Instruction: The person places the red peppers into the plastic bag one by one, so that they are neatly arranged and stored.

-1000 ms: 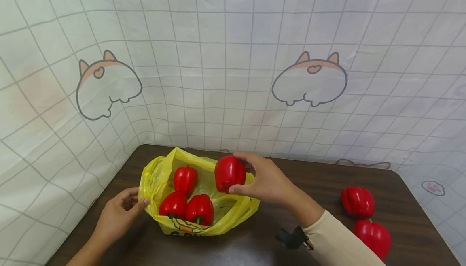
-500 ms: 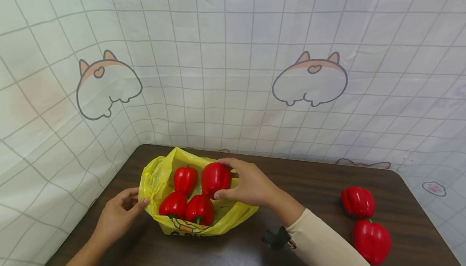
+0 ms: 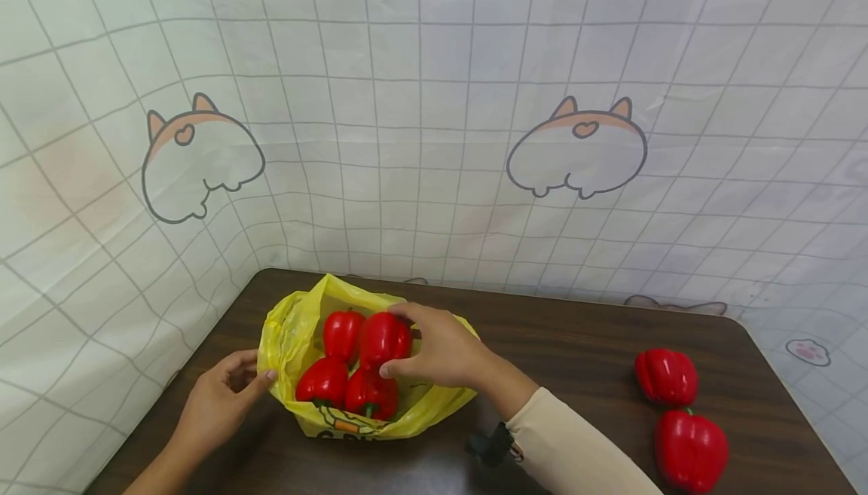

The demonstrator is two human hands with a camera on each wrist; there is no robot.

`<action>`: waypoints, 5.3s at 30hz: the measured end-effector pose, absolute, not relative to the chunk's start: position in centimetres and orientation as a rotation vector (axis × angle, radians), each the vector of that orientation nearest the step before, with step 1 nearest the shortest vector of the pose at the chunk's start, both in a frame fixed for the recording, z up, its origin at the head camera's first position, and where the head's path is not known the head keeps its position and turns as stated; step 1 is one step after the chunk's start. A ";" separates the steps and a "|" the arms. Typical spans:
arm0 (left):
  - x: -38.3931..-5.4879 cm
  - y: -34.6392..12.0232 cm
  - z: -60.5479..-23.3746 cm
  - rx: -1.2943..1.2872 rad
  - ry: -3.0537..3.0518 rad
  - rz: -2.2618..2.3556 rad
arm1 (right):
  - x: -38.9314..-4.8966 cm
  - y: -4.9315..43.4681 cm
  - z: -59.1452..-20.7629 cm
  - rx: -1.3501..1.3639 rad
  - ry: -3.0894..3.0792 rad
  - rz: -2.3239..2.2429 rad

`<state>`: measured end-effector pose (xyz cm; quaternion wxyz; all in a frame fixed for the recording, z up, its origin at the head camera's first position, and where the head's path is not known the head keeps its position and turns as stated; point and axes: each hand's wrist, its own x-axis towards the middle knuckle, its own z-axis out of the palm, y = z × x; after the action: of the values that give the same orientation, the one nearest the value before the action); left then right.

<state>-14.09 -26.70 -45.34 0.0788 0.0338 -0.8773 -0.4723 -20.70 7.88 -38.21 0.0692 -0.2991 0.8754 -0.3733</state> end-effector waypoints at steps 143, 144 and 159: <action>-13.9 -26.6 -45.3 0.076 -2.613 -1.403 | -19.2 19.7 -39.0 -0.715 2.782 -1.202; -13.9 -26.6 -45.3 0.077 -2.613 -1.401 | -19.1 20.2 -39.0 -0.707 2.799 -1.188; -13.7 -26.5 -45.3 0.085 -2.598 -1.432 | -16.6 27.1 -38.8 -0.558 3.001 -0.978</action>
<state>-13.69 -26.55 -45.29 0.0868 0.0284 -0.8722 -0.4806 -16.62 27.06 -38.75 -0.0317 -0.1741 0.9357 -0.3051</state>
